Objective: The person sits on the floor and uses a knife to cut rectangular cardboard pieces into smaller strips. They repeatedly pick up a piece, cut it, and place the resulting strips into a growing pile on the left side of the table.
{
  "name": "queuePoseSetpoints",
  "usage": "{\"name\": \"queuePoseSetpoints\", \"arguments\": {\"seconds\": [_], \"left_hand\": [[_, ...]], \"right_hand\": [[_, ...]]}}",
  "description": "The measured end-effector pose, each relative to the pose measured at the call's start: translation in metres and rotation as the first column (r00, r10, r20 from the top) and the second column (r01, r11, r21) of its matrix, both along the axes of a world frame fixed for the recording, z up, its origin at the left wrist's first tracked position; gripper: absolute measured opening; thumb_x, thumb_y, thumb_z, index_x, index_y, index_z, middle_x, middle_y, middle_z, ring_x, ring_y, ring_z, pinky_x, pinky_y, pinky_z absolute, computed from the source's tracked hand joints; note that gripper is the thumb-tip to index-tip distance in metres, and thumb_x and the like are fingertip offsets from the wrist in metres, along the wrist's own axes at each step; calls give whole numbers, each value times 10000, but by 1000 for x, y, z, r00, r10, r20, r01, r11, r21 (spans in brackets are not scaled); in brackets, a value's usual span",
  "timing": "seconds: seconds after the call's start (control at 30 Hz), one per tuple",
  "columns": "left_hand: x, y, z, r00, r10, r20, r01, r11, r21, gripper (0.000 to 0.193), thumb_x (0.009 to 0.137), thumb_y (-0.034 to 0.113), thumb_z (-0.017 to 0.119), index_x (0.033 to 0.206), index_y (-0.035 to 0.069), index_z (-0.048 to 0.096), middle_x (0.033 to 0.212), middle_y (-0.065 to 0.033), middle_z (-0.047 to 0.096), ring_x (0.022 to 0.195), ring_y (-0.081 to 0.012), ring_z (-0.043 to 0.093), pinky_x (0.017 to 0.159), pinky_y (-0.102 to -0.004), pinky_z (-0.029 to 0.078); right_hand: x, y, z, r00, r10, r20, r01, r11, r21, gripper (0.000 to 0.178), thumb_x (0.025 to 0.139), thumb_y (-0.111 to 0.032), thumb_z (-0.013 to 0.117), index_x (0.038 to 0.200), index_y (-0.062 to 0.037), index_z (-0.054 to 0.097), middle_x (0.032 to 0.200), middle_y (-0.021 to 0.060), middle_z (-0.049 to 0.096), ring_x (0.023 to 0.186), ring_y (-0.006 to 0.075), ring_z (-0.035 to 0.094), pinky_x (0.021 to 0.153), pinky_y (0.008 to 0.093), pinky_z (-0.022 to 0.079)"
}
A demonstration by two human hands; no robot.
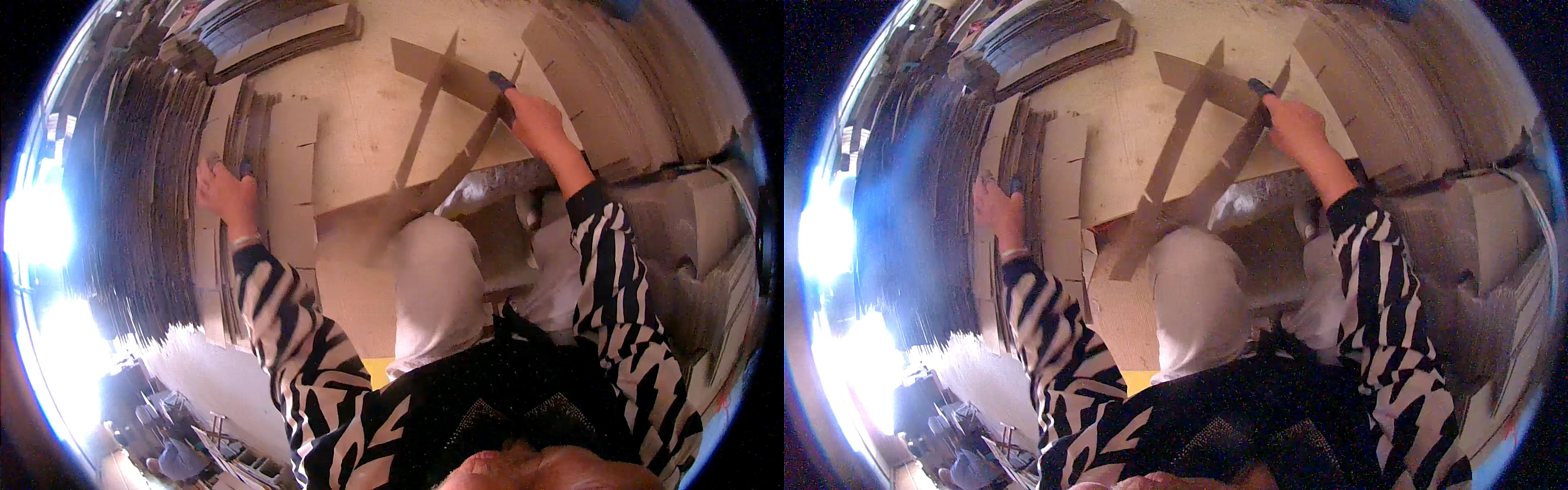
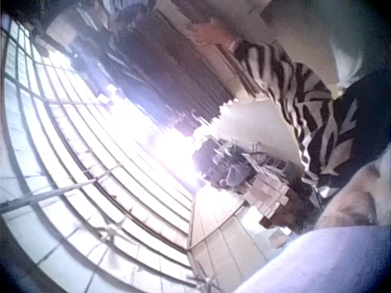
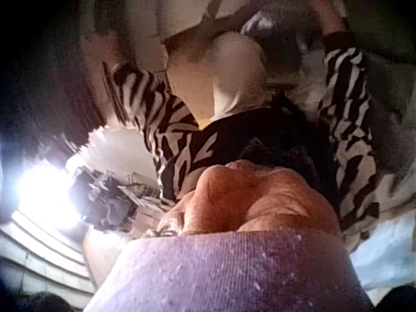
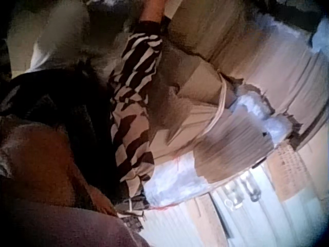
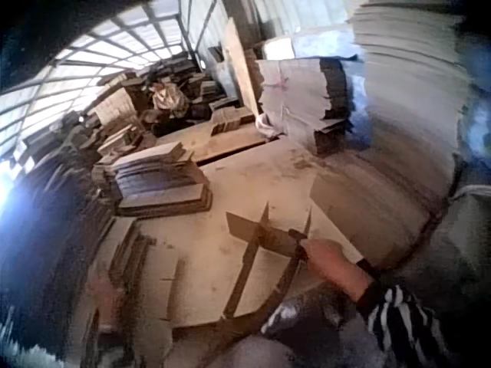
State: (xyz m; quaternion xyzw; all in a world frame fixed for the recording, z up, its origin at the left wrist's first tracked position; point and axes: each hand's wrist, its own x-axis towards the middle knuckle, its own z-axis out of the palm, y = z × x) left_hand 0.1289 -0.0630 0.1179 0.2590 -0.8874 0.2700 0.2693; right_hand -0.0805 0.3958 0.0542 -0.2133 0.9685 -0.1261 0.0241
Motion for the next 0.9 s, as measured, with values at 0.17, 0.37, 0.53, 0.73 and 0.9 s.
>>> {"name": "queuePoseSetpoints", "arguments": {"seconds": [0.17,0.37,0.53,0.73,0.9], "left_hand": [[22,126,-2,900,-341,-272,377,296,878,455,953,276,512,1339,36,501,1305,-146,556,1204,-282,524,1040,-376,361],[73,224,-20,896,-248,-367,329,-180,927,528,932,312,562,1372,36,466,1302,-162,559,1197,-242,532,991,-341,401],[64,237,12,875,-249,-416,350,-269,897,565,913,293,599,1386,21,451,1167,-149,625,1104,-223,581,936,-329,438],[37,216,25,841,-472,264,125,645,754,289,748,51,601,1034,60,635,906,-208,664,884,-346,645,751,-418,502],[35,140,-10,859,-358,367,41,763,646,310,706,13,579,1008,59,631,929,-222,655,901,-392,623,733,-467,488]], "right_hand": [[-6,3,-11,998,34,-48,-36,997,-62,330,800,-118,620,1123,-132,555,959,132,666,937,351,637,744,495,506],[-9,-7,-21,997,40,72,-28,988,-152,331,777,-108,639,1101,-130,573,950,157,662,933,364,635,742,495,504],[-10,7,-39,995,45,87,-20,962,-273,301,778,-89,607,1076,-127,579,916,157,662,911,376,636,723,501,493],[-5,5,-46,993,101,-53,-111,961,-252,257,763,-75,590,1016,-121,583,887,143,663,891,375,639,703,494,494],[-5,-3,-40,993,121,-10,-120,956,-267,253,761,-100,588,1011,-127,601,887,144,662,887,368,642,709,495,498]]}}
